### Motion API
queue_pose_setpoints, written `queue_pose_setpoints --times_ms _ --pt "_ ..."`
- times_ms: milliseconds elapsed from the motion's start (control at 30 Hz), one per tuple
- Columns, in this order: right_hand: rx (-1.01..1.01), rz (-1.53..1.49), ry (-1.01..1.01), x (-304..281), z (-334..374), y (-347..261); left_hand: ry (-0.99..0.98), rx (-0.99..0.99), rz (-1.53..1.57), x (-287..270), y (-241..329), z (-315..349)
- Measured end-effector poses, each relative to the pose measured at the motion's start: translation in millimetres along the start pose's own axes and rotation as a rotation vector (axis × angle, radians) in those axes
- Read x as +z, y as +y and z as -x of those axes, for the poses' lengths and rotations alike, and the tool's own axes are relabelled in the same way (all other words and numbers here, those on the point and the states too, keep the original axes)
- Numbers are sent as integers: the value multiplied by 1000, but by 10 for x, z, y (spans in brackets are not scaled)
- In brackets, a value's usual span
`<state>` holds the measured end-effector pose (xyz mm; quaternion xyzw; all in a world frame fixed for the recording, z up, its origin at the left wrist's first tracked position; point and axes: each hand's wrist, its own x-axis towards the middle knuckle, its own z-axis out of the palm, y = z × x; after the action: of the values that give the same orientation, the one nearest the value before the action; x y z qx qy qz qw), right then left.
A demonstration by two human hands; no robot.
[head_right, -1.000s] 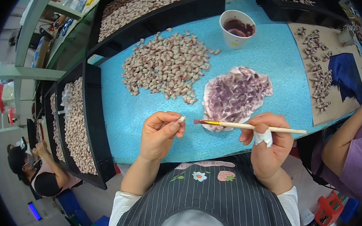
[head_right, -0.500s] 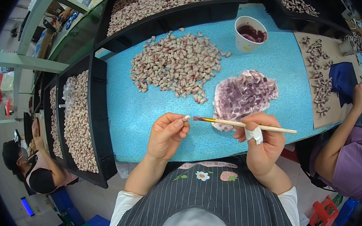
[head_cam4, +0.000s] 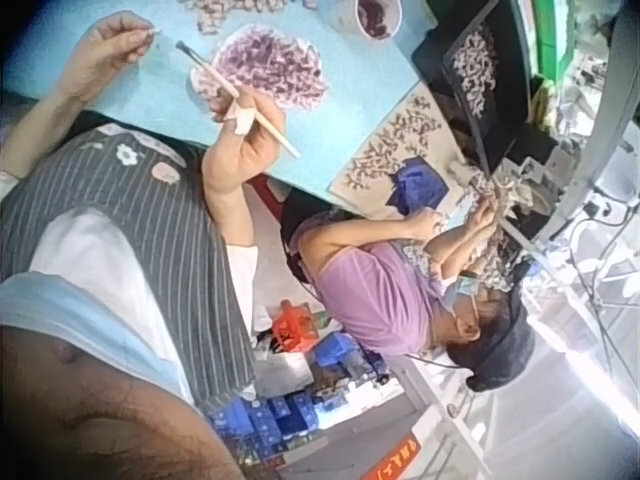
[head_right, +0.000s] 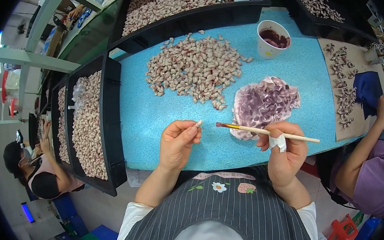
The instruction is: The person paints small decorative stones with a purple liquid using a paintbrush.
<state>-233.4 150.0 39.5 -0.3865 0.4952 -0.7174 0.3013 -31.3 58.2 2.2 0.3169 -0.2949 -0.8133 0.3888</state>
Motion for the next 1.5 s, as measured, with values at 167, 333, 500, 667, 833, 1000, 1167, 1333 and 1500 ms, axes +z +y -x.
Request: queue_pose_setpoints --times_ms 167,333,500,667,833,1000,1167,1333,1500 --pt "-1 -5 -3 -20 18 25 22 269 -233 54 24 52" --pt "30 1 -4 -1 11 32 69 376 -307 -67 111 106" --pt "17 45 25 -70 5 77 358 861 192 -395 937 162" --pt "21 43 20 -35 -38 129 236 445 -573 -255 649 -107" --pt "10 75 102 -61 -69 55 147 597 -1509 -108 418 -533" --pt "-64 196 183 -245 -200 66 187 680 -1677 -203 294 -726" --pt "-60 461 37 -181 -400 116 165 708 -1767 -120 294 -694" --pt "-371 927 -472 8 -594 97 193 664 -1737 -121 293 -696" --pt "-342 851 -492 -32 -627 27 222 658 -1671 -197 308 -653"
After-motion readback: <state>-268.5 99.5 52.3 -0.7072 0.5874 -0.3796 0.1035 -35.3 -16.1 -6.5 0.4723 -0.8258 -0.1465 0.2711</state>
